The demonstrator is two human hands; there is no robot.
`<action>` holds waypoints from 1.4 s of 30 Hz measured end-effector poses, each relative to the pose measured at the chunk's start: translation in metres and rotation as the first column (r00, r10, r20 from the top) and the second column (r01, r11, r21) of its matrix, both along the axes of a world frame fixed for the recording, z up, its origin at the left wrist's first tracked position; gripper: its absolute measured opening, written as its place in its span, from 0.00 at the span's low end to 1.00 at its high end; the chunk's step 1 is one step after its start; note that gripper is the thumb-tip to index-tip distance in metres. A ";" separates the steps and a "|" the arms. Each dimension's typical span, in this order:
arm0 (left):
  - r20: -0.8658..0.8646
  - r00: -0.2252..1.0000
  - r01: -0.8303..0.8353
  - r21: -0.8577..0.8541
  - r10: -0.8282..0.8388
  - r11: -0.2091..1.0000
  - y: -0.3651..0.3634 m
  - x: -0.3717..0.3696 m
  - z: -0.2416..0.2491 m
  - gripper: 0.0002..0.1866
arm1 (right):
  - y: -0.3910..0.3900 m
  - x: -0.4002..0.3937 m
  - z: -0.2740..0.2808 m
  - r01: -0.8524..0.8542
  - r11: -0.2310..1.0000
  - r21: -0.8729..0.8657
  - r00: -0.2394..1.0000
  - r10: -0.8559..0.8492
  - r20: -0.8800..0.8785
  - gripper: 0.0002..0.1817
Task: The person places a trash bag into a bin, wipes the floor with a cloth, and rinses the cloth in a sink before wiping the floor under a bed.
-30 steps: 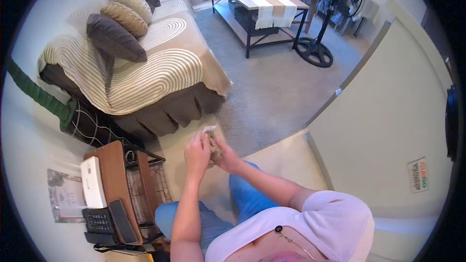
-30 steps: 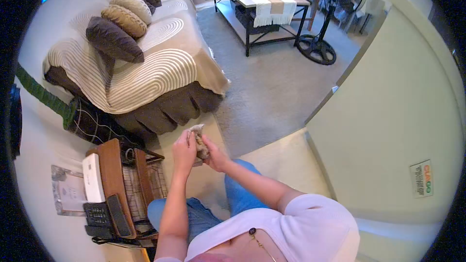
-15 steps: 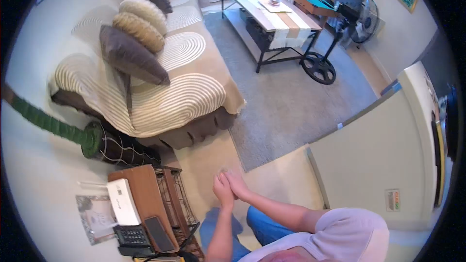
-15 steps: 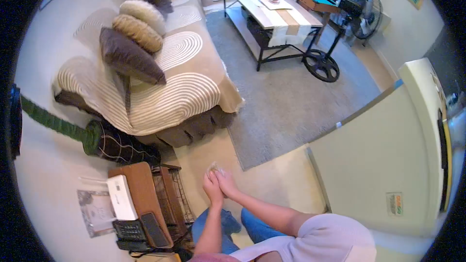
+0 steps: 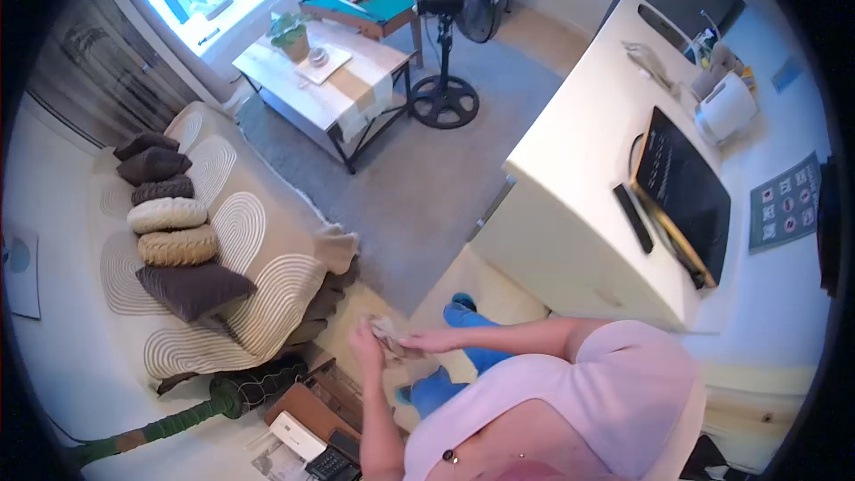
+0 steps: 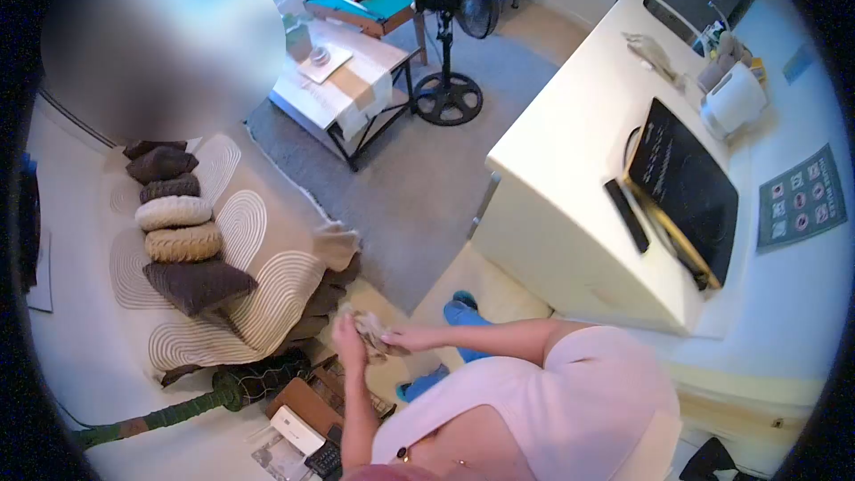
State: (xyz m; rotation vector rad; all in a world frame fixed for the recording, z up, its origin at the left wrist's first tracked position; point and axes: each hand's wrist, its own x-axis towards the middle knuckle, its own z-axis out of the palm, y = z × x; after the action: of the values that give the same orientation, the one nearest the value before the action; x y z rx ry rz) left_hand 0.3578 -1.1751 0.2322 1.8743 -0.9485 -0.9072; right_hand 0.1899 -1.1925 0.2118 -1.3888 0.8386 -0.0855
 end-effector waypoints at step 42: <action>0.391 -0.130 0.896 -0.347 -0.911 -0.276 -0.713 -0.363 0.179 0.17 | -0.538 -0.276 0.157 0.957 -0.243 0.161 -0.288 -0.875 0.389 0.27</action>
State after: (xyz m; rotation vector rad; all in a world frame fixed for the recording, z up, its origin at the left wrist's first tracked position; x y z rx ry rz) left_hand -0.0057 -1.8877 0.4114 0.1341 -2.4775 -1.2291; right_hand -0.0857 -1.7302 0.3691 -0.3580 1.4649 -1.8315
